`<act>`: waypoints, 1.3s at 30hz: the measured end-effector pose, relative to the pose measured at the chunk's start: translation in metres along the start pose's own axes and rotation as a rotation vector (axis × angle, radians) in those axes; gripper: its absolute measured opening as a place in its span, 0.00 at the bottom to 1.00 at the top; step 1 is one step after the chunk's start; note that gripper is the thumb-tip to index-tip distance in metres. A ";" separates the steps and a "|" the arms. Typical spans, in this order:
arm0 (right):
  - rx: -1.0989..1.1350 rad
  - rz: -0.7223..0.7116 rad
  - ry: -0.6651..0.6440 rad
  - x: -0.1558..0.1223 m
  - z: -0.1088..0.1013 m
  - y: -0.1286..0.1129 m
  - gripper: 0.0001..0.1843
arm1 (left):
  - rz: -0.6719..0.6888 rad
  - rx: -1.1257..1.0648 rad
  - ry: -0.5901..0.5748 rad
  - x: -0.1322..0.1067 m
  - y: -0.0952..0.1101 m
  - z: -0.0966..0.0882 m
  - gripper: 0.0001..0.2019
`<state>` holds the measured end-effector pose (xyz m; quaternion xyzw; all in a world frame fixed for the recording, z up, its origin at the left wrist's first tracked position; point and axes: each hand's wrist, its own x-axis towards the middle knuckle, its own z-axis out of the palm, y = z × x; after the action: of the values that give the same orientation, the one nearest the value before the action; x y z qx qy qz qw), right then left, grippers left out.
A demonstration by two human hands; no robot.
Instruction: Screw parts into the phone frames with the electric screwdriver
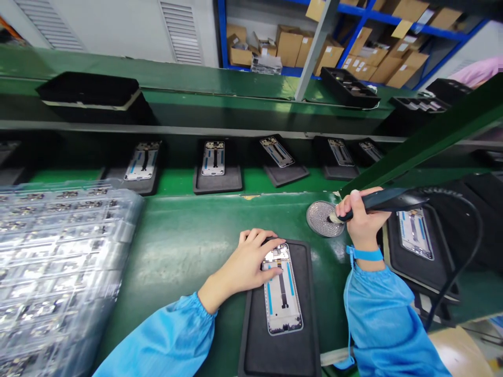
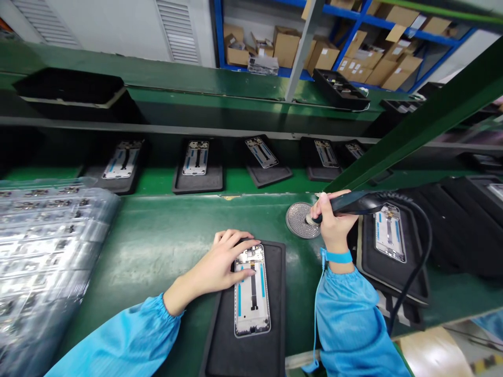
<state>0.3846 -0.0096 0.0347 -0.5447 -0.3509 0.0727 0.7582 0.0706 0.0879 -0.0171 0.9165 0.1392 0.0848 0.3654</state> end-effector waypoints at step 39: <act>0.206 0.109 -0.346 -0.091 0.091 -0.055 0.30 | -0.187 -0.166 0.005 0.006 0.018 -0.015 0.27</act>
<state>0.2464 -0.0061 0.0557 -0.4619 -0.4367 0.2416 0.7332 0.0756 0.0871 0.0060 0.8658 0.2174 0.0642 0.4461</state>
